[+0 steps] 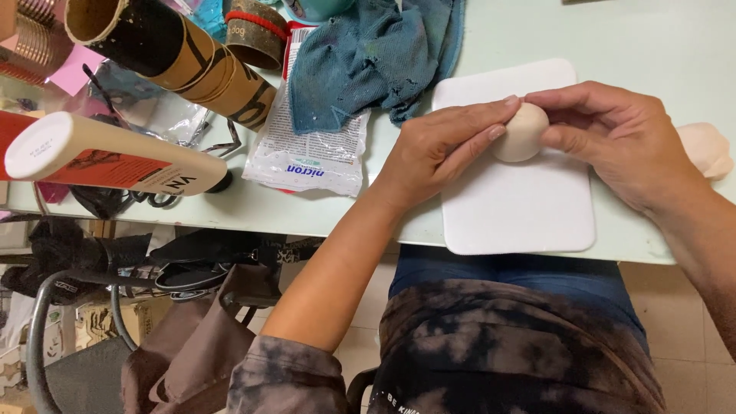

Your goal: Smoothing and shaping small pieces of clay into oval shapes using hands on a flat surface.

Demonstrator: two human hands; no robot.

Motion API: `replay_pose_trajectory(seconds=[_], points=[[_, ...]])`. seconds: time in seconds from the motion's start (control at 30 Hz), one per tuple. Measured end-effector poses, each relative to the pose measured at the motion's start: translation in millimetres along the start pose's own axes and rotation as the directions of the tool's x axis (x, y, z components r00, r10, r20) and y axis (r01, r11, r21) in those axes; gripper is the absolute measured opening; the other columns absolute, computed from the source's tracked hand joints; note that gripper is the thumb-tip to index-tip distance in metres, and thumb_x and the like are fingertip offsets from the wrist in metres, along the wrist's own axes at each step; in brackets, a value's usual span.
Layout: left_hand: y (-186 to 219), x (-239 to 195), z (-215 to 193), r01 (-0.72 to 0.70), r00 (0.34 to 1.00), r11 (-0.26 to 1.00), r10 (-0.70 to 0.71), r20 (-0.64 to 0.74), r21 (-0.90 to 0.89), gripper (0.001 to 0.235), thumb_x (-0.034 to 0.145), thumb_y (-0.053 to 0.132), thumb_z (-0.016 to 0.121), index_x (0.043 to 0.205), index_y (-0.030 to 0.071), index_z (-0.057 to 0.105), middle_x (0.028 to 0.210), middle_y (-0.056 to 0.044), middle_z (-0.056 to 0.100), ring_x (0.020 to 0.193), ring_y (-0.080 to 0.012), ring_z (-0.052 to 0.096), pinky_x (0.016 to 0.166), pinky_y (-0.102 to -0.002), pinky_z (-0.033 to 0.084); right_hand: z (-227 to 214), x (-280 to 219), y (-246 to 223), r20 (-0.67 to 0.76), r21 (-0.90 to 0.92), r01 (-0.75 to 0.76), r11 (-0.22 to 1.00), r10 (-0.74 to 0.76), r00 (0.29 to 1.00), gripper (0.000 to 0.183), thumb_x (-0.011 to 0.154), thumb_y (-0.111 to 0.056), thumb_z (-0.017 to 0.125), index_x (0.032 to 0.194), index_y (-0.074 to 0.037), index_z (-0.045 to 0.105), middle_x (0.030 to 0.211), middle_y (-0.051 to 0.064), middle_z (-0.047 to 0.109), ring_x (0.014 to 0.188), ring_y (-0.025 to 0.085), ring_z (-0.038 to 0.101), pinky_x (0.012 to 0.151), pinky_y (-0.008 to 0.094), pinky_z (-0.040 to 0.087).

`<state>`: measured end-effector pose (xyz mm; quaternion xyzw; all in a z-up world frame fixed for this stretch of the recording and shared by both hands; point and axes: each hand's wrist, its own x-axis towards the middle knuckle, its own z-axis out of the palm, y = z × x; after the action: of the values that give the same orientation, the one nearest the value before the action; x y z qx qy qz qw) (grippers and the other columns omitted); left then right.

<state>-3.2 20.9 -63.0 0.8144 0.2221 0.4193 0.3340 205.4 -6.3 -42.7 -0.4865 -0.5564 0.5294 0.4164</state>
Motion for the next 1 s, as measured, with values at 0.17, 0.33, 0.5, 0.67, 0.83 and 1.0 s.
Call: replay_pose_trajectory(seconds=[0.17, 0.33, 0.5, 0.67, 0.83, 1.0], points=[[-1, 0, 0, 0.01, 1.0, 1.0, -0.01, 0.002, -0.022, 0.026, 0.097, 0.008, 0.055, 0.123, 0.008, 0.052, 0.126, -0.007, 0.056, 0.119, -0.0216, 0.06, 0.109, -0.03, 0.05, 0, 1, 1, -0.012, -0.008, 0.026, 1.0, -0.026, 1.0, 0.036, 0.074, -0.002, 0.063, 0.109, -0.001, 0.056, 0.11, 0.012, 0.06, 0.104, 0.018, 0.058, 0.095, 0.025, 0.05], [0, 1, 0, -0.007, 1.0, 0.999, 0.007, -0.003, -0.033, 0.026, 0.096, 0.008, 0.056, 0.121, 0.008, 0.053, 0.125, -0.006, 0.056, 0.118, -0.0217, 0.061, 0.106, -0.031, 0.052, -5, 5, -3, 0.049, 0.204, -0.1, 0.974, 0.092, 0.995, 0.035, 0.087, -0.019, 0.045, 0.113, 0.004, 0.051, 0.114, 0.015, 0.057, 0.11, 0.022, 0.056, 0.1, 0.031, 0.047], [-2, -1, 0, -0.012, 1.0, 1.0, 0.012, -0.01, -0.027, 0.025, 0.096, 0.009, 0.057, 0.121, 0.01, 0.053, 0.124, -0.006, 0.057, 0.117, -0.0212, 0.061, 0.104, -0.031, 0.054, 5, 1, -7, -0.03, 0.027, -0.079, 0.997, 0.08, 0.996, 0.029, 0.078, -0.008, 0.06, 0.107, -0.003, 0.058, 0.103, 0.008, 0.061, 0.098, 0.014, 0.057, 0.09, 0.022, 0.047], [-4, 0, 0, -0.023, 1.0, 0.999, 0.022, -0.008, -0.038, 0.025, 0.096, 0.009, 0.056, 0.121, 0.01, 0.053, 0.123, -0.006, 0.058, 0.116, -0.0211, 0.062, 0.1, -0.031, 0.055, 4, 0, -11, -0.037, 0.029, -0.077, 0.997, 0.078, 0.996, 0.031, 0.075, -0.008, 0.063, 0.106, -0.003, 0.058, 0.101, 0.009, 0.061, 0.095, 0.015, 0.059, 0.087, 0.022, 0.05], [-3, -4, -1, 0.017, 0.999, 0.995, -0.013, -0.039, 0.096, 0.028, 0.099, 0.016, 0.054, 0.127, 0.015, 0.049, 0.129, -0.002, 0.055, 0.112, -0.0197, 0.066, 0.1, -0.029, 0.055, 1, -5, -36, 0.148, -0.13, -0.107, 0.986, 0.126, 0.981, 0.052, 0.077, -0.007, 0.048, 0.128, -0.004, 0.039, 0.13, 0.01, 0.047, 0.12, 0.02, 0.046, 0.1, 0.033, 0.039], [33, -20, 12, 0.199, 0.976, 0.922, -0.157, -0.151, 0.333, 0.034, 0.099, 0.012, 0.049, 0.131, 0.008, 0.041, 0.134, -0.008, 0.05, 0.126, -0.0253, 0.053, 0.11, -0.036, 0.044, 1, -7, -24, 0.202, -0.485, 0.205, 0.85, -0.12, 0.972, 0.054, 0.077, -0.018, 0.059, 0.128, -0.004, 0.046, 0.122, 0.014, 0.049, 0.114, 0.025, 0.047, 0.097, 0.036, 0.035]])
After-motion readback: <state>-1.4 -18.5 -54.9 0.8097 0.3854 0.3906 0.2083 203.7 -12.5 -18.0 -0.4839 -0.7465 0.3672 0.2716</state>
